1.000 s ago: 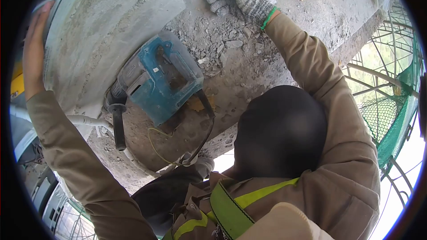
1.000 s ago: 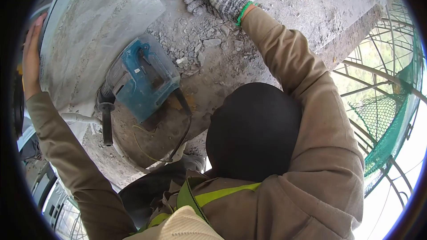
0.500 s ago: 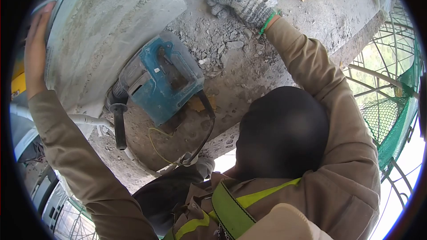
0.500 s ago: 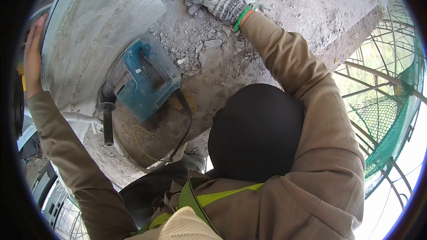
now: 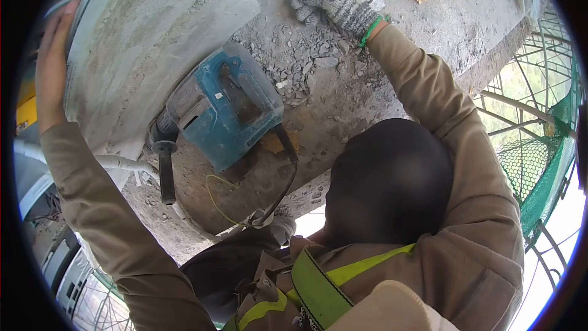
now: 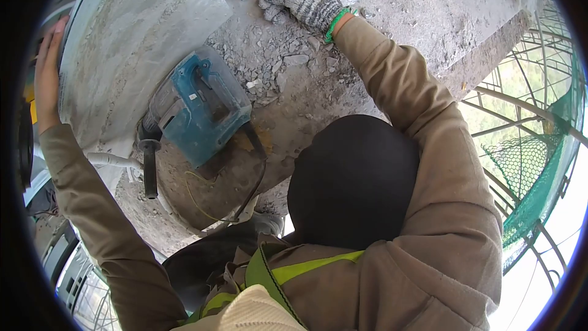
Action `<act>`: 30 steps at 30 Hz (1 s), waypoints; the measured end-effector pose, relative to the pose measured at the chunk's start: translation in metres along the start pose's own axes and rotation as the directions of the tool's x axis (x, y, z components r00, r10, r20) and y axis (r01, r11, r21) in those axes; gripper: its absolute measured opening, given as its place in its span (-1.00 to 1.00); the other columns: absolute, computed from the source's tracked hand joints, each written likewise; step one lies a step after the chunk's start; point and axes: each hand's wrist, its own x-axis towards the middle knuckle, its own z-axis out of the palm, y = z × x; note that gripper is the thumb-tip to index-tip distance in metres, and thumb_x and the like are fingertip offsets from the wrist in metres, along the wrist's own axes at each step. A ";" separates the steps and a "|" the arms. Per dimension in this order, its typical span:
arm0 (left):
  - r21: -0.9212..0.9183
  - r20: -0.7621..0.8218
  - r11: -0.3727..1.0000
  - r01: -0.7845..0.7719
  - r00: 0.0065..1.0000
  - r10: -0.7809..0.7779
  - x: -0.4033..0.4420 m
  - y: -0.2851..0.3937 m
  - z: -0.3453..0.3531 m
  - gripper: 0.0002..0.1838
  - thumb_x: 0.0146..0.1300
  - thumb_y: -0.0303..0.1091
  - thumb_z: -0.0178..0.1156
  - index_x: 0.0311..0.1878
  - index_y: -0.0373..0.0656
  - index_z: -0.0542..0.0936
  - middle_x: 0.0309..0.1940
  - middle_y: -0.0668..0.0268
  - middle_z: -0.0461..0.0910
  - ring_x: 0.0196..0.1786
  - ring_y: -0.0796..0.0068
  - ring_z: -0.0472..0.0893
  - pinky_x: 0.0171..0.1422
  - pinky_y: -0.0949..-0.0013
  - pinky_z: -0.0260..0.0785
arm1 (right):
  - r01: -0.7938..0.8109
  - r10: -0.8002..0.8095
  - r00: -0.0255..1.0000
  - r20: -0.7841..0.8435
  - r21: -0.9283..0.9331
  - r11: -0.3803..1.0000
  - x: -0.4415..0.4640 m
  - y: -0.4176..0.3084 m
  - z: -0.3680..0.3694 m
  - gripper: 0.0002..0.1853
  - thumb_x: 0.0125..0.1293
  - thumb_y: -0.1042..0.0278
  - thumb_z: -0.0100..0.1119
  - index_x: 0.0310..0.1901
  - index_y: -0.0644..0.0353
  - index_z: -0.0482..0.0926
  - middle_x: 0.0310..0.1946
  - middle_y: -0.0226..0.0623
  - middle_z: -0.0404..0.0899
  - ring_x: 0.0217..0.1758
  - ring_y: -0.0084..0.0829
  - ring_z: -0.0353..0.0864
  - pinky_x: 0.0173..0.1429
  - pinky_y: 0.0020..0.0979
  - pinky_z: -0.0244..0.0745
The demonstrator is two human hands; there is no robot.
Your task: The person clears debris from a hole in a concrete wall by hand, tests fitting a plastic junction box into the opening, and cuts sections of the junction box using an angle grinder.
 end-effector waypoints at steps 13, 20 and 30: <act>0.060 0.006 0.997 -0.049 0.999 0.049 0.002 -0.007 -0.001 -0.43 0.53 0.15 0.05 0.38 -0.01 0.61 0.32 0.30 0.57 0.41 0.43 0.47 0.57 0.38 0.13 | 0.028 -0.032 0.998 0.055 0.060 0.998 0.004 0.003 -0.005 -0.77 0.52 0.30 0.24 0.03 0.28 0.70 -0.19 -0.24 0.77 -0.17 -0.44 0.75 -0.04 -0.40 0.68; 0.011 0.009 1.000 0.005 1.000 -0.005 0.002 0.000 0.001 -0.41 0.50 0.17 0.10 0.34 -0.06 0.62 0.28 0.25 0.59 0.36 0.42 0.49 0.53 0.39 0.14 | 0.165 -0.151 0.984 0.092 -0.181 0.970 -0.007 -0.009 -0.003 -0.75 0.54 0.31 0.20 0.09 0.29 0.65 -0.12 -0.23 0.76 -0.09 -0.45 0.75 0.03 -0.41 0.68; -0.060 0.011 0.996 0.063 0.998 -0.063 -0.001 0.009 -0.002 -0.39 0.46 0.17 0.16 0.28 -0.15 0.63 0.23 0.23 0.61 0.30 0.42 0.50 0.49 0.41 0.16 | 0.010 -0.003 0.996 0.090 -0.078 0.997 -0.005 -0.010 -0.004 -0.72 0.52 0.26 0.24 0.09 0.26 0.67 -0.17 -0.30 0.76 -0.14 -0.50 0.73 -0.03 -0.45 0.65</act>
